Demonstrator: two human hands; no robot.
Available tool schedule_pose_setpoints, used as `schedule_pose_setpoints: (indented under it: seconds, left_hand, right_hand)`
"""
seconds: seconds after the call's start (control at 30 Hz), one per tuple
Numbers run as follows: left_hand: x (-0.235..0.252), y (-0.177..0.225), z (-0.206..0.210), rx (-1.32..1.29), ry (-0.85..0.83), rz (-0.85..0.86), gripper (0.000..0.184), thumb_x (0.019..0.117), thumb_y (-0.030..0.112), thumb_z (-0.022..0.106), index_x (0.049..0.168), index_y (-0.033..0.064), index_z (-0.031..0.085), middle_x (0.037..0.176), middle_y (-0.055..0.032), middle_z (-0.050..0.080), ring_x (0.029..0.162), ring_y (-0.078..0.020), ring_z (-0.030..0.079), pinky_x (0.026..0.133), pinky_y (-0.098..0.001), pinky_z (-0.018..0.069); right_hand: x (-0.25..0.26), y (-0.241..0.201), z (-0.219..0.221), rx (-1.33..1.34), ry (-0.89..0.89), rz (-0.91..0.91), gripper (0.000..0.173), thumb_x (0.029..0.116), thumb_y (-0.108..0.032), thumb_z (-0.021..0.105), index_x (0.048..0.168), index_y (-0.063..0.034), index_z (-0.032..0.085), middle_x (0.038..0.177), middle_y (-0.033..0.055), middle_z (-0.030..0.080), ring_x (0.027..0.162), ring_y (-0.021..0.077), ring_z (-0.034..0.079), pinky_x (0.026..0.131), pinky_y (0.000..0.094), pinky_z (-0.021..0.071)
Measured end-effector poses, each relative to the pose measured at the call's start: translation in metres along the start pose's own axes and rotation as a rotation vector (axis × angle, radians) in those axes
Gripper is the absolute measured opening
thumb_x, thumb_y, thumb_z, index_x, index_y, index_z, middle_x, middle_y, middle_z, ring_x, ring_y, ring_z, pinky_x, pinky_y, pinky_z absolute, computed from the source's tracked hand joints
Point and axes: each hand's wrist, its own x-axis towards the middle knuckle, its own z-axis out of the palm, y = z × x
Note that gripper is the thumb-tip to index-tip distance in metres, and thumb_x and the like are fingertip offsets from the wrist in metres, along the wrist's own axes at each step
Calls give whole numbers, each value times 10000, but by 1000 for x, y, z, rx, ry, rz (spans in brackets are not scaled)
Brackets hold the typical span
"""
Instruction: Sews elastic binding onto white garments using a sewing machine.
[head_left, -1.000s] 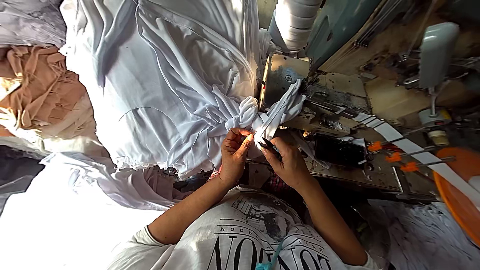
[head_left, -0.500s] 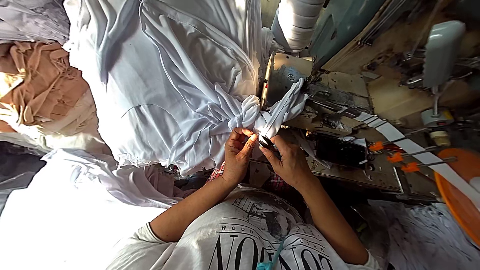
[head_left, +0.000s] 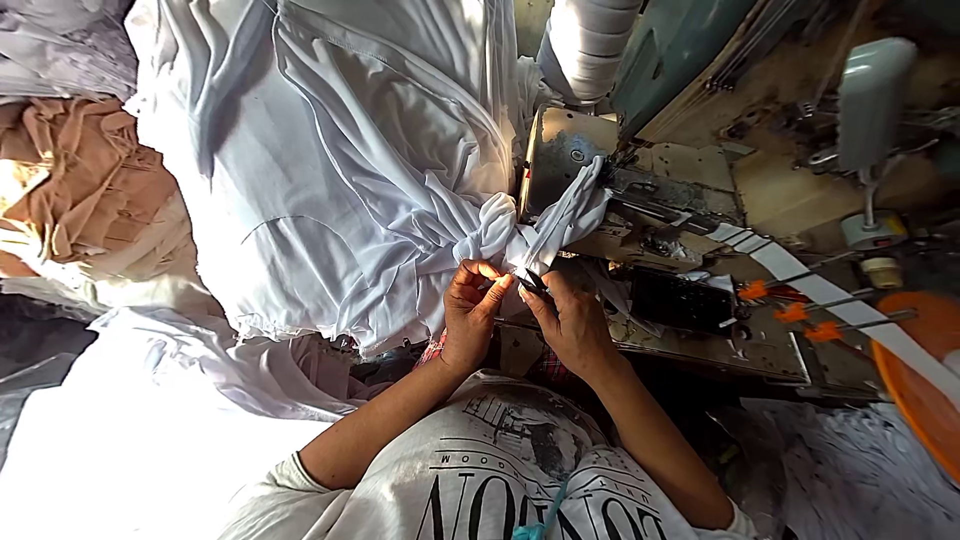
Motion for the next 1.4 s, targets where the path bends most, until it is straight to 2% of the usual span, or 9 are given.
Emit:
schedule_pose_setpoints:
  seconds: [0.37, 0.47, 0.53, 0.63, 0.73, 0.83, 0.93, 1.07, 1.4]
  left_hand:
    - [0, 4, 0, -38, -12, -75, 224, 915, -45, 644, 964, 168, 597, 833, 46, 672, 708, -29, 627, 649, -198, 528]
    - [0, 1, -2, -75, -25, -55, 226, 912, -59, 648, 974, 153, 602, 865, 31, 686, 754, -43, 649, 687, -209, 551]
    - [0, 0, -3, -80, -15, -64, 220, 917, -61, 642, 985, 144, 600, 868, 27, 686, 756, -45, 649, 695, -215, 554]
    - [0, -1, -1, -61, -11, -32, 224, 906, -63, 665, 992, 139, 617, 874, 33, 702, 777, -51, 671, 740, -231, 576]
    - [-3, -5, 0, 24, -108, 70, 238, 889, -63, 699, 994, 135, 621, 906, 37, 729, 824, -62, 704, 791, -264, 603]
    - [-6, -12, 0, 160, -244, 181, 155, 913, 0, 717, 989, 101, 628, 928, 33, 720, 857, -64, 697, 824, -281, 598]
    - [-3, -16, -3, 247, -294, 253, 89, 922, 18, 717, 972, 32, 645, 912, -2, 713, 849, -71, 696, 829, -286, 598]
    - [-2, -15, -7, 207, -262, 189, 122, 926, 2, 693, 1004, 64, 623, 928, 24, 708, 837, -50, 685, 792, -257, 591]
    - [1, -9, 1, 154, -295, 80, 138, 995, 33, 566, 1123, 46, 617, 943, 40, 690, 837, -48, 672, 777, -251, 583]
  right_hand:
    - [3, -1, 4, -188, 54, -143, 281, 1024, -197, 556, 832, -13, 650, 605, 84, 565, 516, 236, 609, 455, 362, 478]
    - [2, 8, -6, 27, -38, 22, 310, 1046, -275, 529, 934, -14, 656, 612, 61, 555, 543, 193, 575, 521, 366, 481]
    - [-1, 15, -13, 235, -27, 113, 312, 997, -328, 632, 989, -17, 653, 679, 17, 568, 590, 89, 534, 572, 269, 478]
    - [-1, 16, -15, 643, 10, 210, 153, 1013, -176, 587, 890, -98, 543, 621, -116, 418, 519, -61, 379, 509, 121, 344]
    - [7, 9, -15, 695, -39, 263, 253, 1081, -134, 426, 982, -4, 619, 634, -69, 509, 519, -23, 468, 512, 148, 426]
    - [16, 9, -5, 550, 5, 233, 204, 1040, -172, 569, 924, -12, 621, 647, -42, 554, 522, -18, 522, 521, 150, 475]
    - [20, 13, 0, 637, 61, 236, 187, 1034, -109, 552, 876, -38, 624, 609, -66, 587, 509, -29, 538, 514, 140, 466]
    - [17, 15, -3, 895, 52, 405, 257, 1054, -110, 516, 862, -102, 687, 638, -87, 625, 470, -65, 437, 456, 103, 354]
    - [12, 14, -3, 1170, 100, 525, 273, 1039, -34, 483, 831, -103, 646, 663, -54, 588, 487, -25, 459, 469, 117, 397]
